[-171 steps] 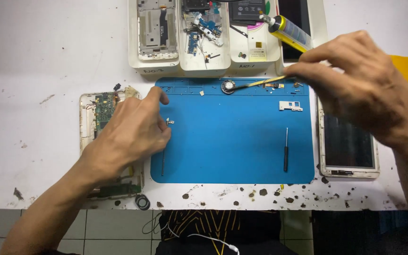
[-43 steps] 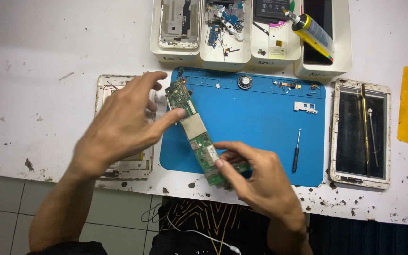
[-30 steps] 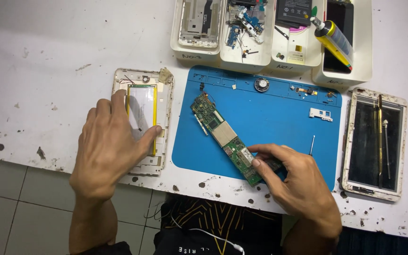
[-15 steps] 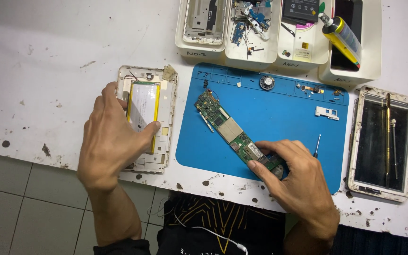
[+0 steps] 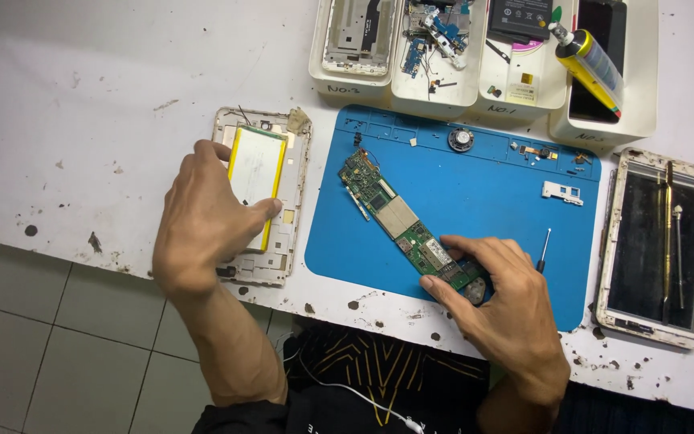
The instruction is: Disassembling a tablet to remove the battery and motherboard, followed by cleaning the screen frame with a tool.
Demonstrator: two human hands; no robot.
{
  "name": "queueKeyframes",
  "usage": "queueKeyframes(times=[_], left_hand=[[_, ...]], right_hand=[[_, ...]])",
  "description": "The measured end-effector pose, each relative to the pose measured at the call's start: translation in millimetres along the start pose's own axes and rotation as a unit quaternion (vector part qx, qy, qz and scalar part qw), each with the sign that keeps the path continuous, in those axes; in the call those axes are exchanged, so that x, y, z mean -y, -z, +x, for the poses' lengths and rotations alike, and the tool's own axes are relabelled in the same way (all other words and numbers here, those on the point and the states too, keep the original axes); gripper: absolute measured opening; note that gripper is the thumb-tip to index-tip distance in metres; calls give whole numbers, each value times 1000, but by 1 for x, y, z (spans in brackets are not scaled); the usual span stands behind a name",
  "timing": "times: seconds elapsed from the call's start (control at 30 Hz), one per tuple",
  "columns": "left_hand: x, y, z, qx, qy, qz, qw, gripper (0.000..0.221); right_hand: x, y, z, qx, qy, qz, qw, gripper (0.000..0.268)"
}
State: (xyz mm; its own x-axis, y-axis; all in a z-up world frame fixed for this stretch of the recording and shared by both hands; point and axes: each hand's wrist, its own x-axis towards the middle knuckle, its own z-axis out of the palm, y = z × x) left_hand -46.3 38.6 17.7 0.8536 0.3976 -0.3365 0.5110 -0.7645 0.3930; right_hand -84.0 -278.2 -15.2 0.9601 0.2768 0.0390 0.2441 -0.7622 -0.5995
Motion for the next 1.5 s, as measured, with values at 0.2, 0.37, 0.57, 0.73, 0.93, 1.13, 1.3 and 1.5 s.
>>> queueKeyframes(times=[0.2, 0.37, 0.57, 0.73, 0.93, 1.13, 1.3, 1.5], left_hand=[[15, 13, -6, -10, -62, -143, 988, 32], [51, 29, 1, -82, -152, -248, 953, 18], [82, 50, 9, -122, -220, -247, 936, 28], [81, 57, 10, -150, -295, -207, 921, 33], [42, 35, 9, -74, -324, -278, 901, 36], [-12, 13, 6, 28, -346, -320, 882, 29], [-47, 11, 3, 91, -421, -315, 846, 27], [-68, 10, 6, 147, -454, -322, 817, 26]], right_hand=[[0, 0, -1, -5, 2, 14, 1000, 50], [1, 1, 0, -3, -11, 13, 1000, 47], [3, 0, -1, 0, -7, 5, 1000, 46], [6, 0, 0, -16, 6, -14, 1000, 42], [9, -4, -1, -92, 32, -86, 991, 52], [31, 30, 7, -4, 127, 68, 990, 50], [39, 43, 35, 122, 101, 128, 979, 54], [51, 30, 67, 139, 27, 311, 940, 34]])
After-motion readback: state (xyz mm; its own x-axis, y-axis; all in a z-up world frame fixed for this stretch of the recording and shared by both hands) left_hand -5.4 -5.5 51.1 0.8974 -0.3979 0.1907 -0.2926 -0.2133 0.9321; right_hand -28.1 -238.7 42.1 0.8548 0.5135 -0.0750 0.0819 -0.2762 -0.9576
